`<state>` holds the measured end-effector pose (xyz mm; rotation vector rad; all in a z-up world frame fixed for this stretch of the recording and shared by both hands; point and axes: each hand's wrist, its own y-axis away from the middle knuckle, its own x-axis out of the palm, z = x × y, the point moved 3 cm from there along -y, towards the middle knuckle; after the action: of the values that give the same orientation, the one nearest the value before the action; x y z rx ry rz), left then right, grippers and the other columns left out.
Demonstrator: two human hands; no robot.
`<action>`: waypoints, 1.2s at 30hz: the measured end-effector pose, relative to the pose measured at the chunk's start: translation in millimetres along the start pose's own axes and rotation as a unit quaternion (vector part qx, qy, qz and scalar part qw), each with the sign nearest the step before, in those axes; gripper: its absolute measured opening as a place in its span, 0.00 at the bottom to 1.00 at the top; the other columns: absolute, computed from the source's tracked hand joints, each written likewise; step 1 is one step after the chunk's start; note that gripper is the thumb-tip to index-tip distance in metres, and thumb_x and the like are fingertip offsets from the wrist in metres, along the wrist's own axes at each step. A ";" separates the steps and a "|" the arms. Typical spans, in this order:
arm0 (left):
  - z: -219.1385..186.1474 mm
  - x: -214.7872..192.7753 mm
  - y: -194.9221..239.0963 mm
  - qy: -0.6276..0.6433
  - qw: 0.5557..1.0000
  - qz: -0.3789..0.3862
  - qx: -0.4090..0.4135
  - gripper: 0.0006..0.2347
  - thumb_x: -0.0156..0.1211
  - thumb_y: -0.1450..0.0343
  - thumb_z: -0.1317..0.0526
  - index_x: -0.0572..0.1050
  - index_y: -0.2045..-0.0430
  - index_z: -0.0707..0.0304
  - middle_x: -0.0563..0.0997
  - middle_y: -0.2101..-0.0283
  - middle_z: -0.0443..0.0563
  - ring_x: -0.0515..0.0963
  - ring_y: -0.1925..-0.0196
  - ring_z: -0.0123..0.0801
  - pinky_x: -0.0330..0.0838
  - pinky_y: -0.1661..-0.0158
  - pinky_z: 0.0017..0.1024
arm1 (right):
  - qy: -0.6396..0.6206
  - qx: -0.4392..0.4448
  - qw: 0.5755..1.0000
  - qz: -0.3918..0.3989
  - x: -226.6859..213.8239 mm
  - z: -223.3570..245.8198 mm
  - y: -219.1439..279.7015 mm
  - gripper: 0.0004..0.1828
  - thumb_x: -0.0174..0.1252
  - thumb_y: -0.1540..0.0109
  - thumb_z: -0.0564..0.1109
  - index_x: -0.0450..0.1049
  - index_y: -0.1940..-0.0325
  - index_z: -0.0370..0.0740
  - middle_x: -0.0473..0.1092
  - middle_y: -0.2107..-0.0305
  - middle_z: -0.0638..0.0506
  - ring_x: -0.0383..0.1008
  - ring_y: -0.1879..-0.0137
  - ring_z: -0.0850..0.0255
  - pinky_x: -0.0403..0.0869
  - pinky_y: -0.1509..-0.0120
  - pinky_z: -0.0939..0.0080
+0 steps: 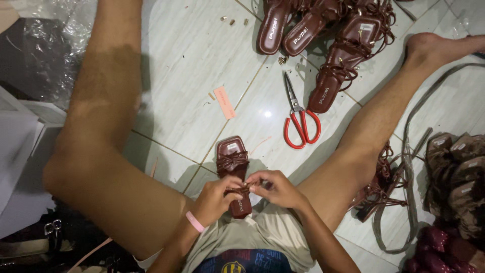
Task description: The person sits on the floor and assembles brown strappy sandals by hand. They use red-handled scissors to cut a pink tag from the heel of a sandal, then proceed to attach small metal hardware pieces to the straps using their fingers.
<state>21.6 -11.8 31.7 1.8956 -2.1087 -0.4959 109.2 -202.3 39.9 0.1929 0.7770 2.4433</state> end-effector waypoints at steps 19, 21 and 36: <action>-0.1 2.5 -1.3 0.015 0.999 0.017 -0.034 0.18 0.65 0.36 0.68 0.67 0.54 0.65 0.87 0.63 0.62 0.87 0.56 0.49 0.79 0.59 0.37 | -0.149 0.141 0.978 -0.025 7.4 -35.0 -5.4 0.07 0.68 0.39 0.42 0.81 0.64 0.34 0.76 0.76 0.57 0.71 0.74 0.73 0.69 0.72 0.70; 1.7 2.2 -4.0 0.008 0.999 0.013 -0.032 0.18 0.65 0.36 0.68 0.68 0.55 0.65 0.87 0.63 0.62 0.87 0.57 0.51 0.79 0.59 0.39 | -0.130 0.133 0.982 -0.034 6.6 -39.6 -9.0 0.07 0.69 0.40 0.42 0.82 0.66 0.34 0.76 0.76 0.56 0.71 0.73 0.73 0.69 0.72 0.70; 7.6 9.5 3.1 0.005 1.000 -0.009 -0.008 0.17 0.66 0.36 0.68 0.68 0.55 0.65 0.87 0.66 0.59 0.87 0.60 0.50 0.78 0.61 0.38 | -0.150 0.119 0.981 -0.029 9.9 -54.2 -6.2 0.06 0.69 0.41 0.40 0.81 0.68 0.32 0.79 0.73 0.52 0.77 0.67 0.69 0.74 0.62 0.67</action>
<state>14.6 -20.3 25.8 1.9056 -2.0773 -0.5045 87.9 -219.1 -8.5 0.6048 0.9191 2.1934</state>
